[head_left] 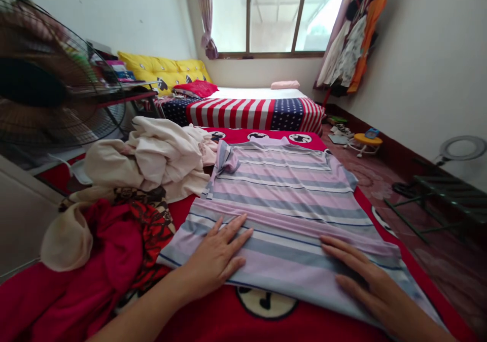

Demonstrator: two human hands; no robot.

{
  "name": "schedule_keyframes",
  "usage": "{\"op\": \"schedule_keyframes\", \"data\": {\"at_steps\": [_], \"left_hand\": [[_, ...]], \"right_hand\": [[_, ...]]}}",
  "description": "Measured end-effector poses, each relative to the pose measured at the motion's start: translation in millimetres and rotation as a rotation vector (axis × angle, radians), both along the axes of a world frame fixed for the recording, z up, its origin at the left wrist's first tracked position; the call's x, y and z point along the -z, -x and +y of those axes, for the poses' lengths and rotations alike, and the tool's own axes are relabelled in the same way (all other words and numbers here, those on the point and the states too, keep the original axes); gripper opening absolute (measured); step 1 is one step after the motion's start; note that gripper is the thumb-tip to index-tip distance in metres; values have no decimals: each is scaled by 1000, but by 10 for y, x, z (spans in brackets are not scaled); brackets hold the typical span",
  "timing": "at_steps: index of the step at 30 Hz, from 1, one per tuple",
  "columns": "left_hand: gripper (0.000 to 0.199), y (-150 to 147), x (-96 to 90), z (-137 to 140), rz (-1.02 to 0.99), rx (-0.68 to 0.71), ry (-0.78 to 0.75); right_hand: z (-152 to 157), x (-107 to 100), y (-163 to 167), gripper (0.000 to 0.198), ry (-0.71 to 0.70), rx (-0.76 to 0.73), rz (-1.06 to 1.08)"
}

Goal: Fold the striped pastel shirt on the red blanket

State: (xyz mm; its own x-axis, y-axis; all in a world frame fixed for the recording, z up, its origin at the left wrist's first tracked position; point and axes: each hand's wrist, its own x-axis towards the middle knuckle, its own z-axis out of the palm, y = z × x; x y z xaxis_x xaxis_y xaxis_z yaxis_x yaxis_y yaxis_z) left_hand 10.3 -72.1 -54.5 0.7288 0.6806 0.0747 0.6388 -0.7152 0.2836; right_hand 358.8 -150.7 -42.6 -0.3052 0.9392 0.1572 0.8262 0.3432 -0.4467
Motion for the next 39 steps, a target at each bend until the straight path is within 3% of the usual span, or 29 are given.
{"op": "schedule_keyframes", "data": {"at_steps": [5,9,12,14,17,20,25,27,31,39], "left_hand": [[45,40,-85,-73,-91,-59,25],[33,258,-165,-59,-210,-373,-153],[38,540,-89,-62,-210,-661,-295],[42,687,-21,-86,-194,-778,-310],[46,767,-7,-136,-145,-866,-232],[49,726,-113,-169,-55,-935,-98],[38,649,-297,-150,84,-940,62],[31,642,-318,-130,109,-919,93],[20,642,-296,-116,95,-873,125],[5,633,-246,-159,-277,-797,217]], "right_hand": [[172,-181,193,25,-54,15,67],[527,-296,483,25,17,2,189],[952,-327,673,29,185,-8,272],[1306,-342,826,30,254,8,306],[1884,-372,1148,27,364,101,440],[2419,-398,1528,27,471,252,557],[3052,-355,2019,34,506,381,457],[3194,-326,2154,37,497,411,404],[3327,-367,2391,21,480,400,406],[3450,-899,2580,8,384,333,922]]}}
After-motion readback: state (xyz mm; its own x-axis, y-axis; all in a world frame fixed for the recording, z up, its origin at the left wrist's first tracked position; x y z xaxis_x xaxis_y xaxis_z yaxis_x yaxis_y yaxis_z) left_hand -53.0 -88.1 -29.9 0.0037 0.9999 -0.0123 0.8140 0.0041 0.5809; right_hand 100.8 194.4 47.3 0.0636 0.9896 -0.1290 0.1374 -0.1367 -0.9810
